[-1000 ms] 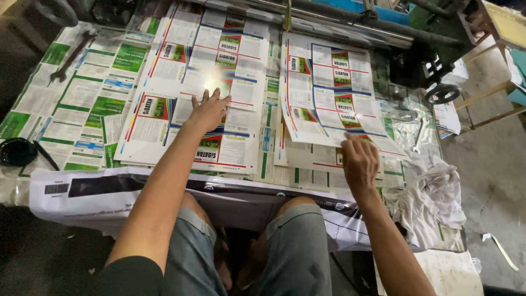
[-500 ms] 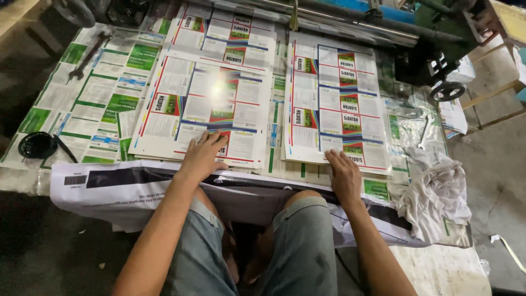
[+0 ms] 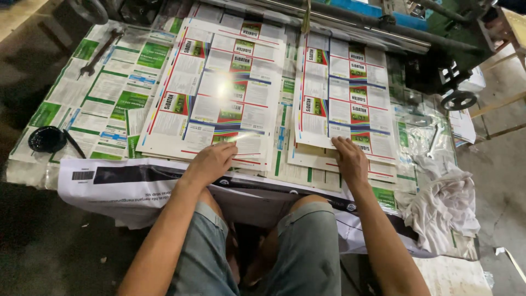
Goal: The person folds large printed sheets in half and places them into a machine. The person repeatedly picks up sheets, folds them, and feeds them into the machine's rollers.
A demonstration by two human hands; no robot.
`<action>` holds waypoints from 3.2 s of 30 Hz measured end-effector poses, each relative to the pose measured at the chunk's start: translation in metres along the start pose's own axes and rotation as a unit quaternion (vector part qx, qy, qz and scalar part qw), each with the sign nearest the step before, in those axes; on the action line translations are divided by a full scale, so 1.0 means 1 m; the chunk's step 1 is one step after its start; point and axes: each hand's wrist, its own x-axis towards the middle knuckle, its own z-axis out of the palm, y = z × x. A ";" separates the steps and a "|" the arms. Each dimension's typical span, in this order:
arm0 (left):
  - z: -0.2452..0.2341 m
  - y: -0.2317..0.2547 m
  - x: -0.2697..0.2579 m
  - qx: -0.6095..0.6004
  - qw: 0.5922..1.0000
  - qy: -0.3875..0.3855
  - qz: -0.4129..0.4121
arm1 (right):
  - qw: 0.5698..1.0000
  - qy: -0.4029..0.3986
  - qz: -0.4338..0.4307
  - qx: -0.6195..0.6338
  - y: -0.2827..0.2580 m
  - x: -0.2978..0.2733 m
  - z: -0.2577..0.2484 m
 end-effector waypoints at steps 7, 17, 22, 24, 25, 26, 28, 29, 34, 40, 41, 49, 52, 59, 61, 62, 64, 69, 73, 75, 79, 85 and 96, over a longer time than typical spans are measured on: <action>0.000 0.002 0.001 0.053 0.998 0.016 0.044 | 1.000 -0.024 -0.010 0.008 0.018 0.020 0.011; -0.033 0.037 0.011 0.167 0.968 0.184 0.041 | 0.994 -0.102 0.039 -0.010 0.037 0.043 0.032; 0.017 -0.007 0.007 0.173 0.984 -0.010 -0.048 | 0.991 -0.116 0.062 0.004 0.006 0.008 0.015; 0.025 -0.019 0.003 0.117 0.978 -0.126 -0.121 | 0.990 -0.137 0.043 0.009 -0.010 -0.009 -0.002; 0.025 -0.019 0.005 0.119 0.978 -0.124 -0.121 | 0.990 -0.136 0.042 0.010 -0.015 -0.012 -0.011; 0.024 -0.020 0.005 0.107 0.979 -0.119 -0.126 | 0.990 -0.139 0.029 0.015 -0.020 -0.017 -0.018; 0.024 -0.022 0.005 0.095 0.980 -0.114 -0.132 | 0.989 -0.144 0.015 0.023 -0.027 -0.025 -0.026; 0.024 -0.024 0.005 0.087 0.981 -0.109 -0.134 | 0.991 -0.130 0.009 0.033 -0.027 -0.028 -0.026; 0.029 -0.033 0.028 0.059 0.984 -0.093 -0.139 | 0.996 -0.067 0.008 0.050 -0.028 -0.036 -0.024; 0.037 -0.043 0.056 0.040 0.987 -0.095 -0.125 | 0.998 -0.021 0.011 0.056 -0.024 -0.045 -0.020; 0.037 -0.045 0.061 0.044 0.987 -0.094 -0.122 | 0.998 -0.013 0.010 0.065 -0.024 -0.044 -0.020; 0.034 -0.052 0.088 0.054 0.985 -0.095 -0.131 | 0.996 -0.044 -0.013 0.082 -0.017 -0.028 -0.036; 0.035 -0.059 0.093 0.059 0.982 -0.113 -0.141 | 0.991 -0.085 -0.073 0.074 -0.002 -0.018 -0.039; 0.032 -0.063 0.112 0.060 0.978 -0.139 -0.140 | 0.984 -0.138 -0.112 0.005 -0.002 -0.009 -0.044; 0.033 -0.067 0.118 0.064 0.978 -0.143 -0.136 | 0.986 -0.133 -0.100 -0.016 -0.008 -0.007 -0.047; 0.034 -0.069 0.121 0.068 0.978 -0.145 -0.133 | 0.987 -0.138 -0.078 -0.031 -0.011 -0.006 -0.049; 0.036 -0.074 0.128 0.070 0.978 -0.146 -0.130 | 0.987 -0.143 -0.056 -0.048 -0.018 -0.004 -0.052; 0.047 -0.087 0.144 0.110 0.977 -0.133 -0.126 | 0.985 -0.102 -0.089 -0.104 -0.032 -0.002 -0.058; 0.056 -0.075 0.138 0.110 0.979 -0.116 -0.127 | 0.984 -0.072 -0.117 -0.113 -0.022 -0.007 -0.048; 0.047 -0.052 0.125 0.125 0.970 -0.149 -0.143 | 0.980 -0.116 -0.083 -0.141 -0.021 -0.007 -0.046; 0.026 -0.012 0.081 0.129 0.952 -0.205 -0.189 | 0.985 -0.100 -0.072 -0.120 -0.021 -0.001 -0.048; 0.015 0.007 0.012 0.062 0.941 -0.240 -0.229 | 0.987 -0.147 0.062 0.008 0.005 0.005 -0.043; 0.004 0.007 -0.005 0.087 0.972 -0.131 -0.172 | 0.873 -0.232 0.235 0.358 0.048 0.013 -0.029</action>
